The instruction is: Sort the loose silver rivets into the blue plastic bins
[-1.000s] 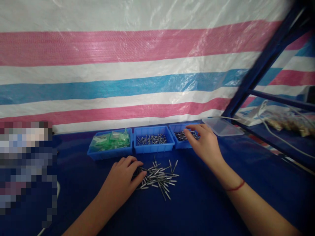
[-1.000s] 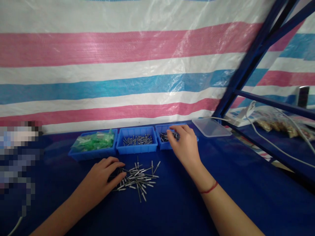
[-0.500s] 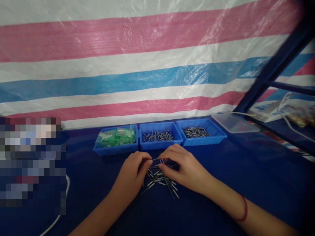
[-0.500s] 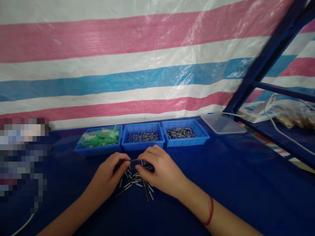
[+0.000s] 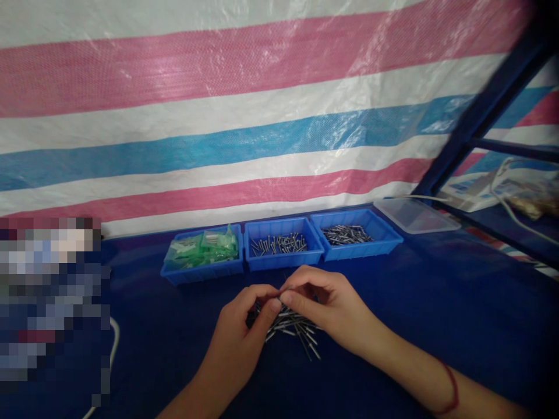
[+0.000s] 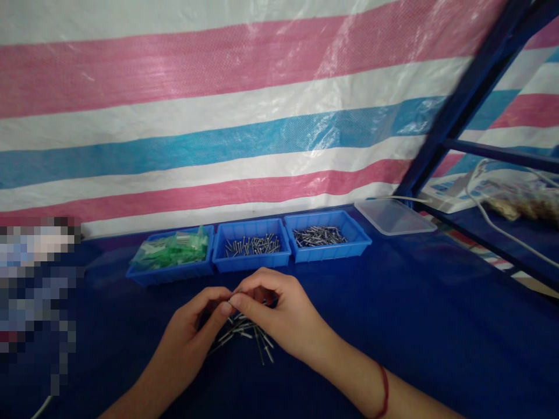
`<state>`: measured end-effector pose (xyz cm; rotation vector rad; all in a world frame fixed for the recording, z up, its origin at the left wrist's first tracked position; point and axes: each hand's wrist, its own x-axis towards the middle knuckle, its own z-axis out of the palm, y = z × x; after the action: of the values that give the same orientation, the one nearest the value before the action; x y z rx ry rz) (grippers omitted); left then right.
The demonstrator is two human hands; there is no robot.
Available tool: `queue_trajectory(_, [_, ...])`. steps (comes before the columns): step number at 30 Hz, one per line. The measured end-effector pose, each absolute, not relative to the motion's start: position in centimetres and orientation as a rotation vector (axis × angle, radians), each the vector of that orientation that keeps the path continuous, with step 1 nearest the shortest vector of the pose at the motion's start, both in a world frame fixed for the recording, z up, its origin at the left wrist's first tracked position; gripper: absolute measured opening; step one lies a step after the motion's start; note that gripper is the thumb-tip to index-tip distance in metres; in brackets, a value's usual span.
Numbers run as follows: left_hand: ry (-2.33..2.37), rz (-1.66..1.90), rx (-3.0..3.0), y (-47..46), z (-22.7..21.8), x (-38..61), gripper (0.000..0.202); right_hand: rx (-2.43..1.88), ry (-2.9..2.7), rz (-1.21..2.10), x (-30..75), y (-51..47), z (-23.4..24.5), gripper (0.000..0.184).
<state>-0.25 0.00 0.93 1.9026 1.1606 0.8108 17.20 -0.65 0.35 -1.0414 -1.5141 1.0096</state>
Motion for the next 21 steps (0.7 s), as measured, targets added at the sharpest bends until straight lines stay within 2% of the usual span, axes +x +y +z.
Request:
queue_trajectory(11, [1.124, 0.753, 2.054, 0.20, 0.87, -0.31, 0.019, -1.041, -1.557, 0.922, 17.27, -0.87, 0.71, 0.009])
queue_trajectory(21, [1.192, 0.899, 2.033, 0.26, 1.30, -0.43, 0.012, -1.094, -1.602, 0.878, 17.42, -0.75, 0.64, 0.009])
